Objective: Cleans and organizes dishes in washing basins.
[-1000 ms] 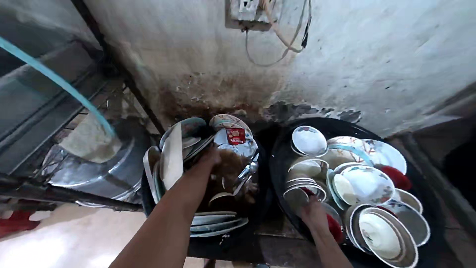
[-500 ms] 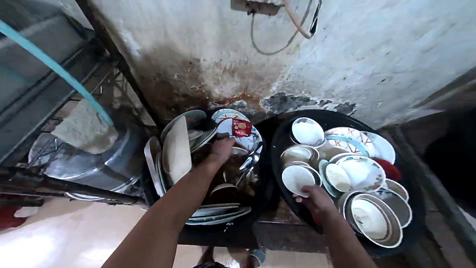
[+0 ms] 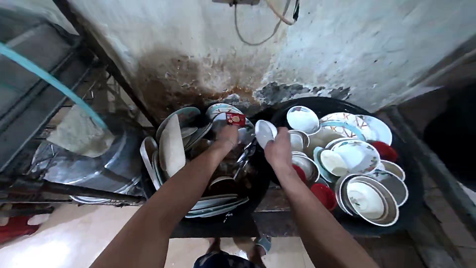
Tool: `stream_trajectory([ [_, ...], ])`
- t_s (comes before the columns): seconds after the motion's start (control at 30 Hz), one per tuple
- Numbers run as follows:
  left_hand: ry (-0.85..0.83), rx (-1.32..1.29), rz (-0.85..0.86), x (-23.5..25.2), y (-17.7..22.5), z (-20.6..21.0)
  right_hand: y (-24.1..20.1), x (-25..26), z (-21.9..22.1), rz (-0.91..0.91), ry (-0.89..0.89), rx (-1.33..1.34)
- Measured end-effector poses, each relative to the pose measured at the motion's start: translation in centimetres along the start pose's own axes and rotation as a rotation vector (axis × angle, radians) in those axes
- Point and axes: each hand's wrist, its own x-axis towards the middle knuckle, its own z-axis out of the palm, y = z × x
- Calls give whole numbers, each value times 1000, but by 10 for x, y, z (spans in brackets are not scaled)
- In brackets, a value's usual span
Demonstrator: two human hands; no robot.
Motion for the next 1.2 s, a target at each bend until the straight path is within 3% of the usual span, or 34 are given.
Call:
stream_trajectory([
  [0.13,99,-189,35,-33,48,-25,97,-30,-19,4,137,-106],
  [0.27,136,-479,145,-72,120,5,171,-53,-28,70,113,-180],
  [0.4,56,-538,206,-86,187,64,199,-54,-29,128,82,-233],
  [0.5,8,-581,339,-86,207,89,203,-56,-33,132,79,-211],
  [0.6,41,-468,404,-80,171,67,196,-63,-44,0,196,-188],
  [0.7,-23,-285,274,-73,75,28,158,-75,-43,-229,174,-124],
  [0.77,-78,-121,38,-64,3,19,123,-75,-15,-378,-31,-100],
  [0.87,-75,28,-289,-42,-80,32,67,-60,63,-537,-420,-178],
  [1.0,9,33,-297,-19,-118,59,19,-27,142,-659,-851,-394],
  [1.1,-91,65,-220,-14,-136,74,7,-19,149,-662,-986,-401],
  [1.2,-174,85,-193,-14,-142,74,12,-22,140,-775,-1074,-419],
])
